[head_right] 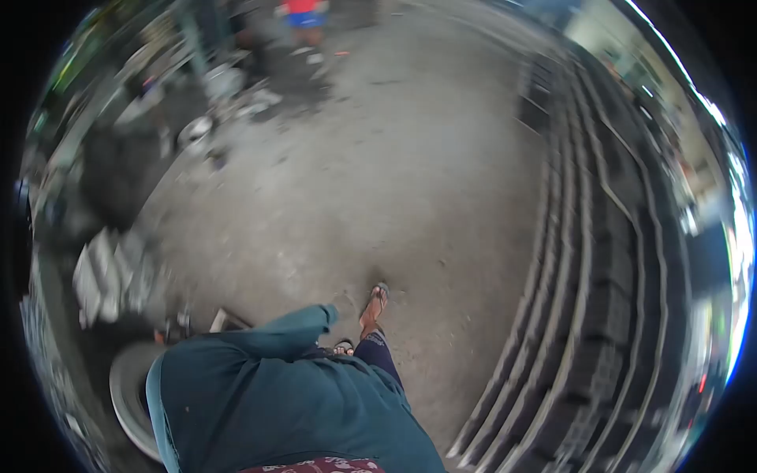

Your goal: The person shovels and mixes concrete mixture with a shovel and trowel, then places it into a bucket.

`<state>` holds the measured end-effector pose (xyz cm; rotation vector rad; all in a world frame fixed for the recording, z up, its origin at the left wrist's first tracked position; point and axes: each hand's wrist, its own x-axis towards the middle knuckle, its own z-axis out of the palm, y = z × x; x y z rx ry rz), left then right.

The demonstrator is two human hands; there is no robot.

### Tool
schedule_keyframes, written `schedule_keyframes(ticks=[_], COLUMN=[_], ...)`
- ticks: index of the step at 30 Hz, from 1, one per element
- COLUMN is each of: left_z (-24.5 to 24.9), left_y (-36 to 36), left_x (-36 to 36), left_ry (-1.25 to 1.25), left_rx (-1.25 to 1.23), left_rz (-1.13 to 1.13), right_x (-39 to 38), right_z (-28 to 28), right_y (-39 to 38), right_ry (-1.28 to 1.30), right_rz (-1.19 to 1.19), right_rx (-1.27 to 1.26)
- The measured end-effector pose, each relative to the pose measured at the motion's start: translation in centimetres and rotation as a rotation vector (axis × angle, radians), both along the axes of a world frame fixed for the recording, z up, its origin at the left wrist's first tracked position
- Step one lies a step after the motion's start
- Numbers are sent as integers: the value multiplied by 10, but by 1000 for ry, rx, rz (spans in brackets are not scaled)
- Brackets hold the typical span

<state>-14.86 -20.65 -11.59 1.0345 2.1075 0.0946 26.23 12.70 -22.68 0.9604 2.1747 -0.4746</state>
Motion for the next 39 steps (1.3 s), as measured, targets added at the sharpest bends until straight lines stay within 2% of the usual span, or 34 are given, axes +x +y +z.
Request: schedule_keyframes(ticks=[2,5,6,7,9,12,13,15,16,17,18,20,22,23,24,26,28,30,31,32,33,34,36,37,38,39], left_z=[-54,-86,33,1,-11,-7,-17,-69,-88,-124,-151,-112,-105,-106,-104,-108,-122,-130,-136,-123,-104,-106,-121,-102,-74,-66], left_y=[-84,-225,-236,-276,-340,-369,-366,-342,-320,-291,-264,-203,-178,-177,-184,-211,-261,-327,-372,-425,-479,-525,-616,-672,-728,-784], left_x=[-31,-84,-87,-95,-88,-51,-41,-15,6,30,50,56,87,103,116,131,129,106,84,58,27,5,-32,-70,-113,-140], left_ry=[197,420,295,264,328,547,466,290,402,444,487,-14,-245,-310,-356,-368,-316,-362,-370,-362,-336,-127,321,129,76,-87], left_rx=[-119,-318,-492,-577,-625,-552,-509,-399,-468,-463,-459,-357,-256,-204,-155,-83,-51,-78,-93,-138,-176,-135,-44,457,1020,1181], left_rz=[242,561,631,818,902,898,1135,1597,1488,1477,1466,1731,1812,1821,1823,1828,1827,2018,2122,1939,1761,1849,1949,2423,2879,3040], right_x=[-73,-191,-232,-277,-371,-537,-605,-731,-796,-815,-828,-876,-895,-913,-935,-931,-866,-845,-854,-863,-878,-895,-930,-949,-966,-981], right_z=[8,3,0,0,1,-7,-56,-44,-20,38,134,144,133,91,22,-53,30,-48,-54,-44,-36,-30,-25,-27,-34,-29], right_y=[30,59,68,75,89,109,127,139,119,50,-46,-124,-206,-224,-238,-327,-457,-530,-576,-613,-648,-682,-738,-761,-782,-804], right_ry=[-34,-38,-41,-50,-76,-167,-353,32,233,250,475,382,335,139,-71,-142,84,31,-59,-86,-71,-52,-2,37,62,28], right_rz=[167,396,482,561,727,1035,1153,1386,1490,752,-41,-41,23,-188,-406,-198,367,672,1005,1132,1122,1030,584,415,455,1172], right_rx=[-26,0,12,34,97,287,374,407,426,-50,-390,-440,-511,-836,-1145,-1086,-676,-685,-516,-460,-467,-500,-653,-695,-645,-278])
